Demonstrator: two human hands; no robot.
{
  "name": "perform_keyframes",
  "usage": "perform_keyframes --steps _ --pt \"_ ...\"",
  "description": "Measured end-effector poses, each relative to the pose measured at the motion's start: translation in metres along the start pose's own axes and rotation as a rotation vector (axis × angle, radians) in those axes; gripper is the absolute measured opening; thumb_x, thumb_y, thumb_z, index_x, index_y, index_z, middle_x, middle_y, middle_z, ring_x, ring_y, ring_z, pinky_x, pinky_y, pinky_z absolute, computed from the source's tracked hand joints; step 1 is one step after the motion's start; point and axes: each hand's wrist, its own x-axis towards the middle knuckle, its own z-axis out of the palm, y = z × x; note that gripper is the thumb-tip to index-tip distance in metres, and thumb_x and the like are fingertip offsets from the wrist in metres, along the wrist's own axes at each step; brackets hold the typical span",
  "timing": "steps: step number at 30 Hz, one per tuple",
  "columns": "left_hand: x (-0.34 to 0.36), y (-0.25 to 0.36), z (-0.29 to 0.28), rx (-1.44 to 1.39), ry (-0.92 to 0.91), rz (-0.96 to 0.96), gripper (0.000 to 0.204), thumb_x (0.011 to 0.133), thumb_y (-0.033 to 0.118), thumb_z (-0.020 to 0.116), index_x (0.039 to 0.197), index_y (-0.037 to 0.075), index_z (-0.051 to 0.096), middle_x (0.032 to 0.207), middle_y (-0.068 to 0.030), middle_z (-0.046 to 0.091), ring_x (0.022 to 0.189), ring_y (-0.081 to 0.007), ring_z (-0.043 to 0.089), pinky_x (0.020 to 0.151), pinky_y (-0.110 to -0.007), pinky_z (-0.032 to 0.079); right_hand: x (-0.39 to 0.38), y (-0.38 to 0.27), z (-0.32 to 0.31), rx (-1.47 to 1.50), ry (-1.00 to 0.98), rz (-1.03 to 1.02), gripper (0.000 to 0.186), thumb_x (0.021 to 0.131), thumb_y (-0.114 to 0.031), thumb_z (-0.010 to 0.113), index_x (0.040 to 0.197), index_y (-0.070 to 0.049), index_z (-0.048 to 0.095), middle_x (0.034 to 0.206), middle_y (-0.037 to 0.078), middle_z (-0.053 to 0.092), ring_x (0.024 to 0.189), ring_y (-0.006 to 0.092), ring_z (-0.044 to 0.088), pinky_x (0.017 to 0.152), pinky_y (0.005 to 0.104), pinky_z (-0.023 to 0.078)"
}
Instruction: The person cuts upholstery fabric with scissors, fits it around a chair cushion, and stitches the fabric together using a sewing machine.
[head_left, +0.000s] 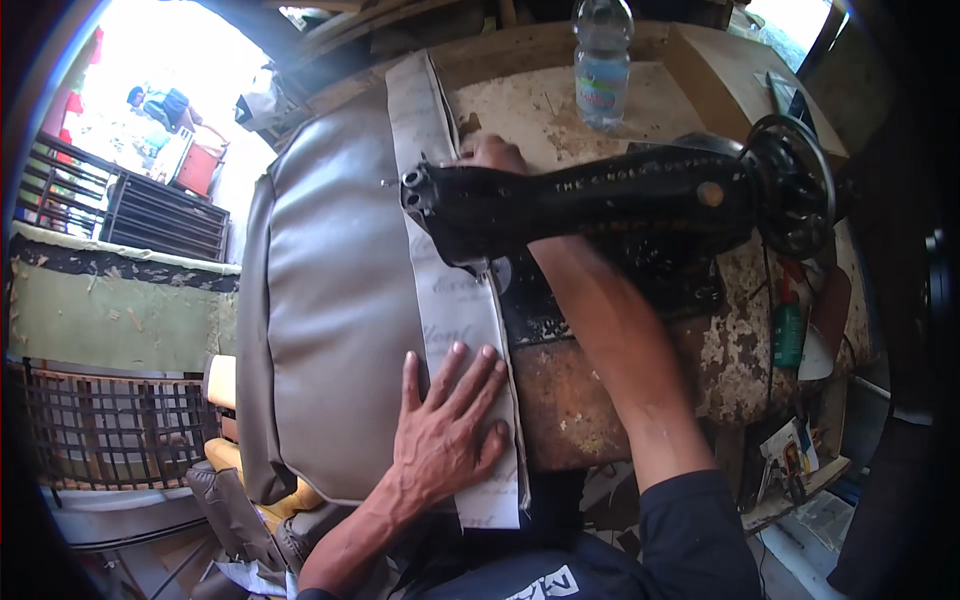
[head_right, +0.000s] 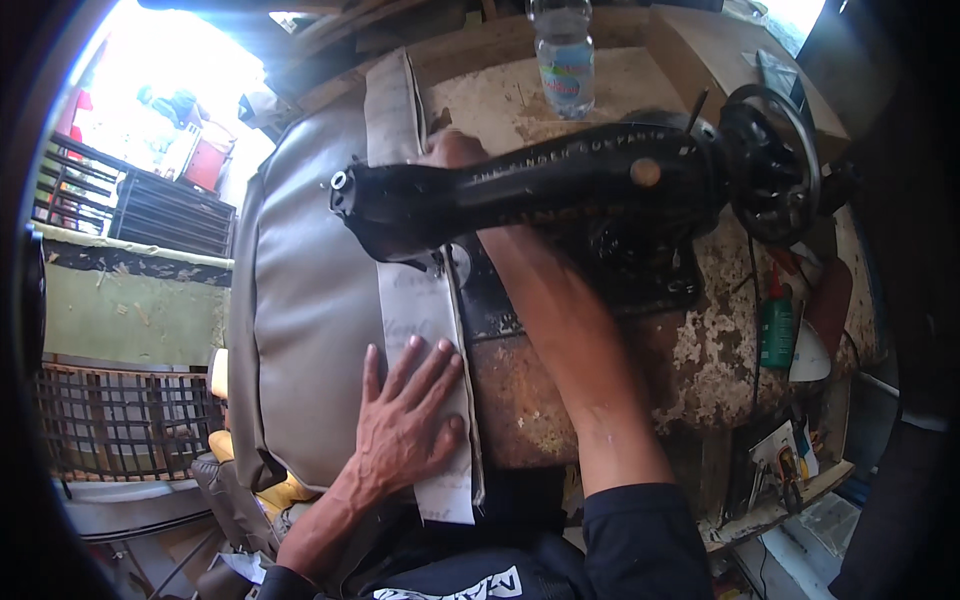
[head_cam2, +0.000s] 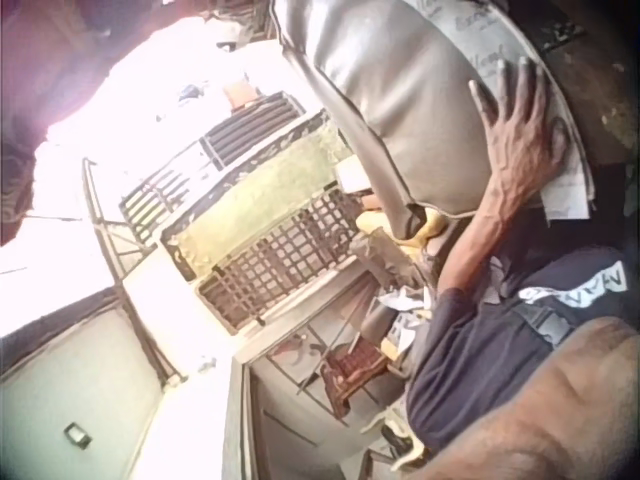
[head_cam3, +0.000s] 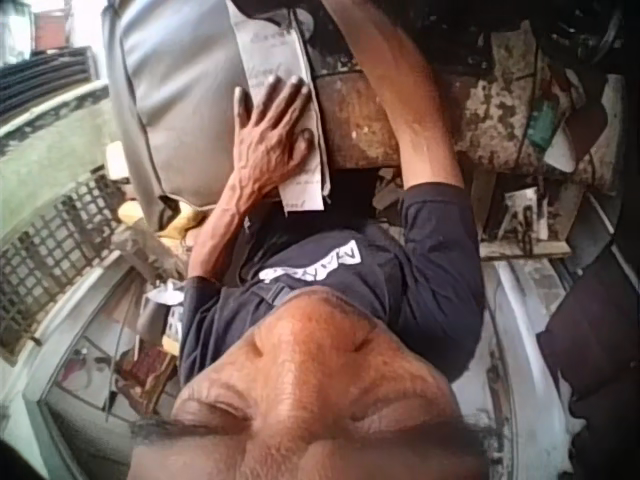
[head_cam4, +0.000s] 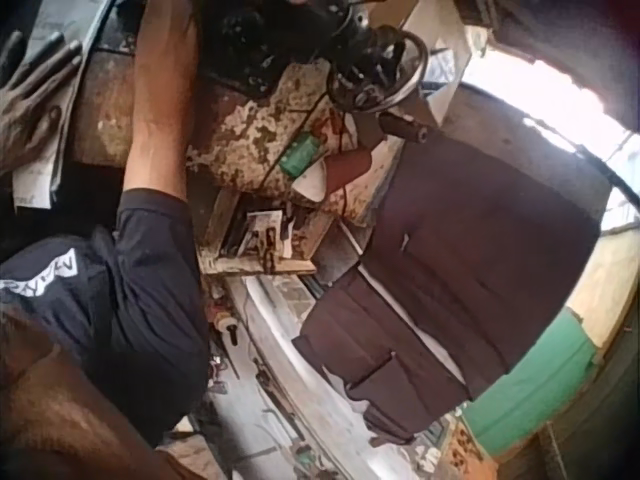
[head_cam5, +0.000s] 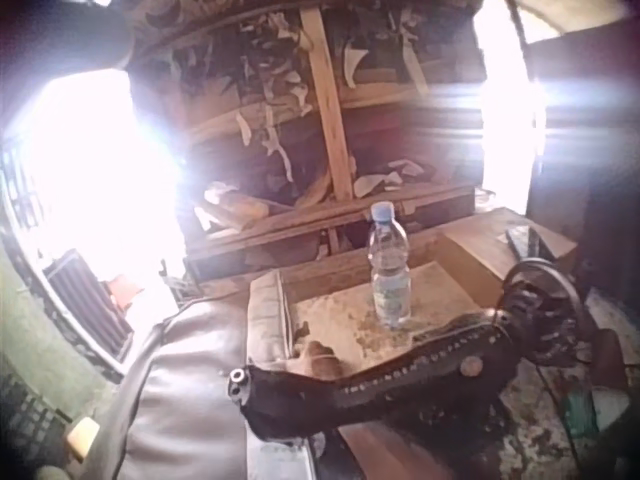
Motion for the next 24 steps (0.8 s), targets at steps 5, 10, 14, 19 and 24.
perform_keyframes --steps 5,10,14,19,24 --pt "0.012 -0.007 -0.004 0.003 -0.002 0.005 0.07 0.084 0.032 0.062 0.15 0.011 0.052 0.161 -0.0079 0.043 0.153 -0.0335 0.03 0.124 -0.064 0.006 0.004 -0.008 0.005 -0.085 0.058 0.116 0.044 0.08 -0.04 0.083 0.106 -0.005 0.077 0.099 0.015 0.078 0.097 0.0297 0.075 0.089 0.038 0.056" --pt "0.023 -0.015 -0.003 0.031 -0.002 -0.004 0.067 0.09 0.036 0.058 0.152 0.014 0.05 0.162 -0.0057 0.042 0.154 -0.031 0.029 0.123 -0.068 0.006 0.018 -0.012 0.007 -0.081 0.032 0.188 0.04 0.082 -0.036 0.082 0.106 -0.005 0.078 0.106 0.017 0.077 0.102 0.0301 0.073 0.092 0.0386 0.055" --pt "0.031 -0.021 -0.004 0.03 -0.005 0.0 0.067 0.09 0.037 0.057 0.152 0.014 0.049 0.162 -0.006 0.041 0.154 -0.031 0.028 0.123 -0.068 0.005 0.023 -0.013 0.012 -0.112 0.087 0.135 0.038 0.083 -0.036 0.082 0.105 -0.005 0.078 0.105 0.016 0.077 0.104 0.0301 0.073 0.093 0.0386 0.055" --pt "0.043 -0.028 -0.005 0.022 0.044 0.011 0.069 0.085 0.032 0.06 0.151 0.013 0.051 0.16 -0.0086 0.043 0.153 -0.0344 0.029 0.124 -0.065 0.005 0.04 -0.016 0.013 -0.103 0.078 0.139 0.038 0.085 -0.035 0.081 0.109 -0.005 0.078 0.102 0.016 0.077 0.099 0.0302 0.074 0.092 0.039 0.055" --pt "0.054 -0.038 -0.007 0.031 0.048 0.024 0.069 0.086 0.034 0.06 0.152 0.013 0.05 0.161 -0.011 0.042 0.154 -0.0355 0.028 0.124 -0.065 0.004 0.058 -0.009 0.023 -0.109 0.14 0.112 0.038 0.086 -0.035 0.08 0.109 -0.005 0.077 0.09 0.015 0.077 0.079 0.0252 0.075 0.081 0.0371 0.057"
